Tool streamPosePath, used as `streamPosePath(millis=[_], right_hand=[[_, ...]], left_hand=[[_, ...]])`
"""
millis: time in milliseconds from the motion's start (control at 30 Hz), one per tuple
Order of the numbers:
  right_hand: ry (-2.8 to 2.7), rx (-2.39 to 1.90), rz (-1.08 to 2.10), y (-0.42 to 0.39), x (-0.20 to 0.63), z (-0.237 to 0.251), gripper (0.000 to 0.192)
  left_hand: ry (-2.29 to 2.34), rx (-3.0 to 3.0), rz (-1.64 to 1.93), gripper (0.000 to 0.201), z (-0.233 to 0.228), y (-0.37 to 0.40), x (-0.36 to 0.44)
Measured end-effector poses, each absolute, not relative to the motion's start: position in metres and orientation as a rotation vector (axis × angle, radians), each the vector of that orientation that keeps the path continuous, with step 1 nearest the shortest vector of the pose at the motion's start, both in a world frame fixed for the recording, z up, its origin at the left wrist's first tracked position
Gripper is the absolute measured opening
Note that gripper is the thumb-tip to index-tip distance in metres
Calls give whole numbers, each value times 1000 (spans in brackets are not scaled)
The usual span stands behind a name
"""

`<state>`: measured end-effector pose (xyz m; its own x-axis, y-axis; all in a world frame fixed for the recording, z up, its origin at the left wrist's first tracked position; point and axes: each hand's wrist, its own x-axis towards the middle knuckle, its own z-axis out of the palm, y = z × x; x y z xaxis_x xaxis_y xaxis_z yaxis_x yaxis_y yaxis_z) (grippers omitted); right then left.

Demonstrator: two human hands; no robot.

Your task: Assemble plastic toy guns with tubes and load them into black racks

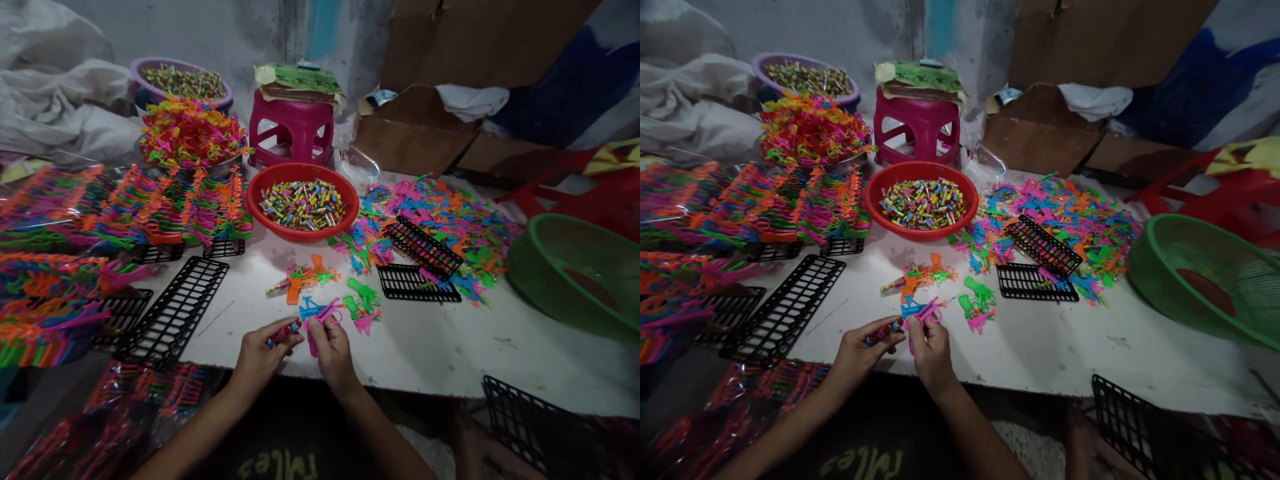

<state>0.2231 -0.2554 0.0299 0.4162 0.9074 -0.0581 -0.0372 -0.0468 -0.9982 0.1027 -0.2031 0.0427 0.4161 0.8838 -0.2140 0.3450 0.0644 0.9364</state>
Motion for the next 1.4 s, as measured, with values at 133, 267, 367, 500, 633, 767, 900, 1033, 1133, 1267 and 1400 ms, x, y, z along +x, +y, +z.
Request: streamPosePath(millis=[133,267,367,500,633,767,900,1033,1133,1267,1400], right_hand=[[-890,-1491,805,-254,216,24,32],[-797,-1559,746,-253,208,16,33],[-693,-1575,794,-252,203,10,34],[-706,-1548,969,-244,215,6,35],[-993,-1707,946,-239,268,3,37],[-861,-2392,296,-244,327,-10,42],[-873,-2642,224,-247,346,-25,47],[-876,-2644,198,-242,348,-33,38],[-951,-2630,210,-239,354,-36,44],[-1073,-2292,148,-241,347,-19,32],[-1392,-1623,322,-250,306,24,20]], left_hand=[[1139,1878,749,26,35,-206,99],[1002,2264,885,26,32,-211,97],[890,2432,880,28,29,-213,96],[870,2372,802,27,18,-204,99],[1293,2252,612,29,10,-175,98],[1424,2270,476,32,6,-147,87],[1453,2219,587,32,4,-141,82],[1517,1928,833,38,18,-144,81],[1439,1416,713,48,34,-152,82],[1209,1002,412,53,42,-169,92],[1085,995,462,49,42,-185,109]])
